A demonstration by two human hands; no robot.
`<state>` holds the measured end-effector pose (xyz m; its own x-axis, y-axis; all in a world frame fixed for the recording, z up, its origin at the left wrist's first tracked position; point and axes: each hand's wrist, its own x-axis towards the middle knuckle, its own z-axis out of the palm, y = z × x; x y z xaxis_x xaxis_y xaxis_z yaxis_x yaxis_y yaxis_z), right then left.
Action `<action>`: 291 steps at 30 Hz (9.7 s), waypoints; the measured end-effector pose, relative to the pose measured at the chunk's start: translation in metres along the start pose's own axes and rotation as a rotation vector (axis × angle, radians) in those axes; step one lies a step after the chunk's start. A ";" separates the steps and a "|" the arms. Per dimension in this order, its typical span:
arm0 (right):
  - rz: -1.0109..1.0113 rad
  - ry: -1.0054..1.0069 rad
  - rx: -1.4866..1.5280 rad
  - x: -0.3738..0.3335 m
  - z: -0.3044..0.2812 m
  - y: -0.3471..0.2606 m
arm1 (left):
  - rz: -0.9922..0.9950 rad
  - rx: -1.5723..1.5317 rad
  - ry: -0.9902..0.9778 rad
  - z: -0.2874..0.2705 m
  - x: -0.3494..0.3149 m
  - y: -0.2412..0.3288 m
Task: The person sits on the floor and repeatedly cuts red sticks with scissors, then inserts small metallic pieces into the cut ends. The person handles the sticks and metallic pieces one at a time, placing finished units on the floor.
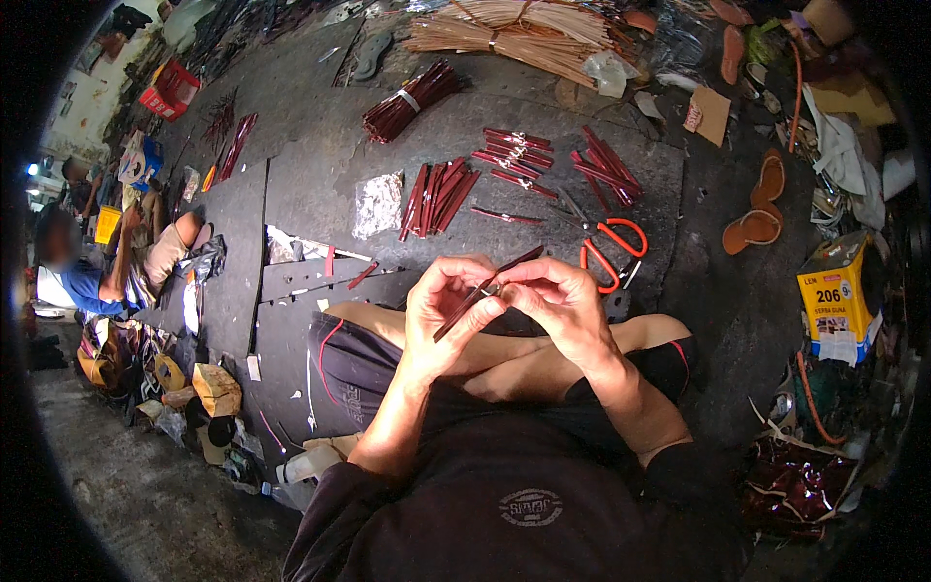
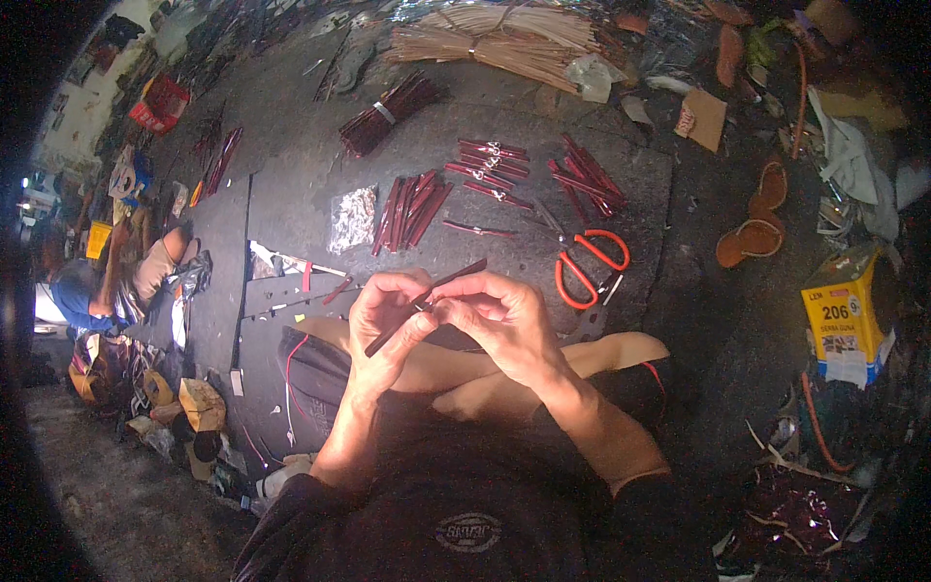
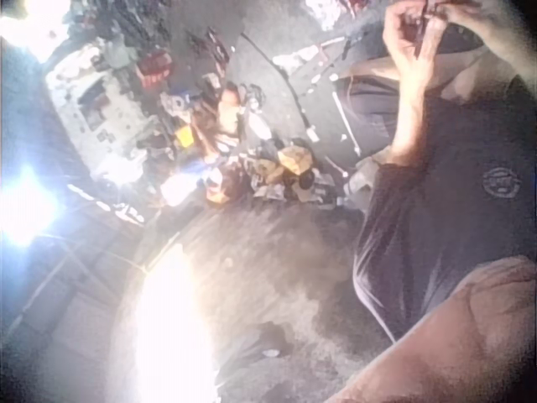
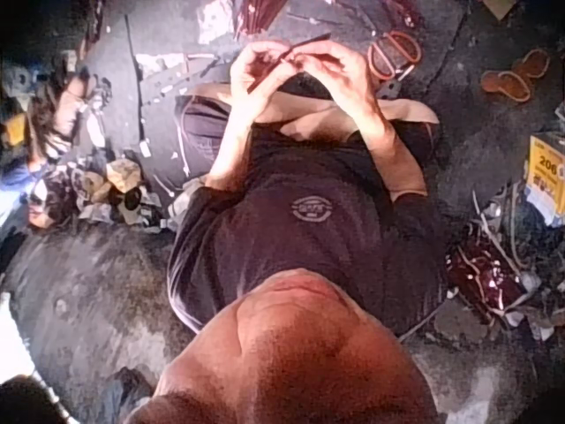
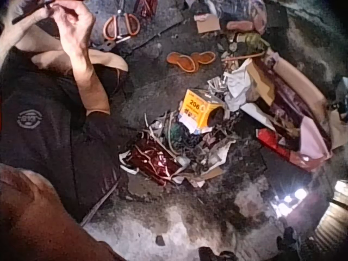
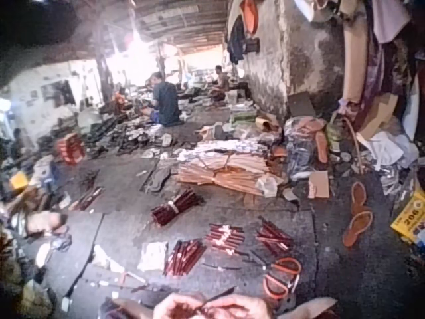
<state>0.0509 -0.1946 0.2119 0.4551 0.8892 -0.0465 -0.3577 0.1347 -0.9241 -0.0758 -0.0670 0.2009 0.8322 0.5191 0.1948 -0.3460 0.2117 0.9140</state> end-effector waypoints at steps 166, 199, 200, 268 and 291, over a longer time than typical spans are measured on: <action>-0.524 -0.072 -0.659 0.001 -0.008 0.000 | -0.120 0.701 -0.210 -0.008 0.008 0.064; -0.463 -0.087 -0.732 -0.007 -0.005 -0.020 | 0.014 0.622 -0.039 -0.006 -0.006 0.043; -0.495 -0.064 -0.756 -0.006 -0.002 -0.025 | 0.030 0.641 -0.053 -0.007 -0.005 0.043; -0.103 -0.210 -0.712 -0.009 -0.002 -0.025 | -0.224 0.093 0.188 0.018 -0.021 0.030; 0.130 -0.075 -0.053 0.006 -0.031 -0.018 | -0.299 0.080 0.149 -0.055 -0.021 0.025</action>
<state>0.0855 -0.2049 0.2166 0.3444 0.9282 -0.1406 -0.3656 -0.0053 -0.9308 -0.1255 -0.0271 0.2007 0.8170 0.5606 -0.1351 -0.0561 0.3105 0.9489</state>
